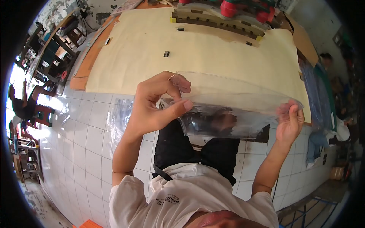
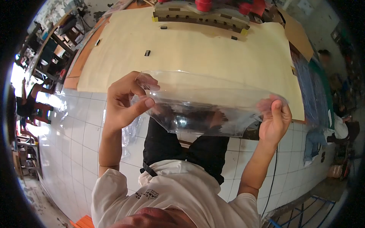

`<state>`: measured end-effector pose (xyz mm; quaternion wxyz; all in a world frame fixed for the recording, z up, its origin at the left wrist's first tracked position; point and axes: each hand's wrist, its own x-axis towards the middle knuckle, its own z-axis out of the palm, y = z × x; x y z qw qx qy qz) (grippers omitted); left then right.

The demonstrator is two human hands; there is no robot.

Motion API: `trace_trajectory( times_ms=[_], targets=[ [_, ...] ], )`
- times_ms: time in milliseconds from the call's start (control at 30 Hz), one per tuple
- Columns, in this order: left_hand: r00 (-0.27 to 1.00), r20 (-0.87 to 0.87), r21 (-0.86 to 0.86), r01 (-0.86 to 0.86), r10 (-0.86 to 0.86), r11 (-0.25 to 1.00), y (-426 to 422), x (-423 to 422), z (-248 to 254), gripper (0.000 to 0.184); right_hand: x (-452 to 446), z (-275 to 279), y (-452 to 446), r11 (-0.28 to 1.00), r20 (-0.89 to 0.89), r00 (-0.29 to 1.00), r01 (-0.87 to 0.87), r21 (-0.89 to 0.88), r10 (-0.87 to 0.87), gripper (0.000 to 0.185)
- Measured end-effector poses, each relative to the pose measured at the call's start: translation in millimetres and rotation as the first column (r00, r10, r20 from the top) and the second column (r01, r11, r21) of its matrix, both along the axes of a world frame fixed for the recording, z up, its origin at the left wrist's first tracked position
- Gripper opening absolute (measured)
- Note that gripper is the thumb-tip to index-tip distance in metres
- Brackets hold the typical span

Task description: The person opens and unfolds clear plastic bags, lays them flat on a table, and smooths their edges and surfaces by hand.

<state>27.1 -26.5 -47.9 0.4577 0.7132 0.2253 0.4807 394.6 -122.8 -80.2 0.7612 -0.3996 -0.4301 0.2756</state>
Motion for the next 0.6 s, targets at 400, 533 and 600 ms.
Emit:
trace_trajectory(
  times_ms=[400,533,600],
  targets=[
    [0.988,0.153,0.13,-0.017,-0.003,0.991,10.7,-0.7,-12.1,0.029,-1.6,3.9,1.6,0.999,-0.091,0.996,0.009,-0.049,-0.014,0.026],
    [0.979,0.195,0.215,0.008,-0.051,0.977,13.9,-4.6,-17.9,0.041,3.9,1.6,-1.4,0.999,-0.122,0.992,-0.028,-0.035,0.023,0.025],
    [0.981,0.185,0.233,0.014,-0.059,0.972,13.2,-6.7,-19.3,0.044,7.1,0.3,-1.4,0.999,-0.122,0.992,-0.021,-0.03,0.017,0.025]
  ],
)
